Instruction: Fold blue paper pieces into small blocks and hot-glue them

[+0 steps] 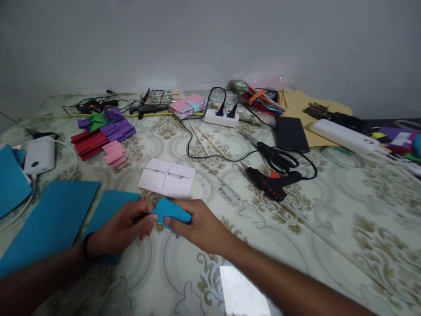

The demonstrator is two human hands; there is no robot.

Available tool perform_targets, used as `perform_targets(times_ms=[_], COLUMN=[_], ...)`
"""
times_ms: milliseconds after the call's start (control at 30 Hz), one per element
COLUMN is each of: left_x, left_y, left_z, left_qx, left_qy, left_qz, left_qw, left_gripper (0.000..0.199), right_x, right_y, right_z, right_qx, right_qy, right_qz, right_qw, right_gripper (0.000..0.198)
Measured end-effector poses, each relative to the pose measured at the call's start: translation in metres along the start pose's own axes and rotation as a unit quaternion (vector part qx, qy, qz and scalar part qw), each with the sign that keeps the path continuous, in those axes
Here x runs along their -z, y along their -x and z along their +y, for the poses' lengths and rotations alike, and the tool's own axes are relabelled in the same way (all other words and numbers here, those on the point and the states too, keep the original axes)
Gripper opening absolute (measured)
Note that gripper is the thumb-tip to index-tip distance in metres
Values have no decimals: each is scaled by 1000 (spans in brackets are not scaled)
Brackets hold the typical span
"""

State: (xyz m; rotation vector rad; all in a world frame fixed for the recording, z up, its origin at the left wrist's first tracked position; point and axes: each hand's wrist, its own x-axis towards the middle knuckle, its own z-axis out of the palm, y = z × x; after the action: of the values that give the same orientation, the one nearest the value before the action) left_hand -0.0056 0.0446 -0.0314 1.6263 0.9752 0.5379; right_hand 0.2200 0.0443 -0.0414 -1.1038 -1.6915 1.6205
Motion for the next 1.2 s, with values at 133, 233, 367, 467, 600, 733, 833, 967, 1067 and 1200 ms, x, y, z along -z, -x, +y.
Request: perform_targets(times_ms=[133,233,367,467,600,733,833,967,1067,1200], left_x=[1,3,4,4,4,3,4,8,11,11], left_y=[-1,-2,-1,-1,-3,-6,-8,-10,-10,-7], left_z=[-1,1,2,-1,-3,-2,-1,-2,-3,-4], left_qx=[-13,-14,-16,-20,-15,-3,-5,7,7,16], left_qy=[36,5,-55,-49,0,24,45,111,138,140], left_qz=[6,-22,-45,-31,-18,-14,-18,-31,-37,-29], left_qw=[999,1000,997,998,1000,1000,999,993,990,990], left_gripper=[32,27,24,26,23,22,21,26,32,24], right_x=[0,0,-1,-1,-2,-4,-8,-1,25,81], right_y=[-1,-1,-1,0,0,-4,-6,9,35,64], right_z=[5,5,1,-1,-2,1,0,-27,-61,-79], right_qx=[4,39,78,105,156,176,168,165,143,151], right_qy=[-13,20,72,79,76,58,68,228,367,393], right_qz=[-7,-5,-14,-44,-63,-64,-53,-102,-101,214], right_qw=[1000,999,994,990,983,981,982,954,914,881], right_gripper=[22,19,15,16,11,19,22,18,19,29])
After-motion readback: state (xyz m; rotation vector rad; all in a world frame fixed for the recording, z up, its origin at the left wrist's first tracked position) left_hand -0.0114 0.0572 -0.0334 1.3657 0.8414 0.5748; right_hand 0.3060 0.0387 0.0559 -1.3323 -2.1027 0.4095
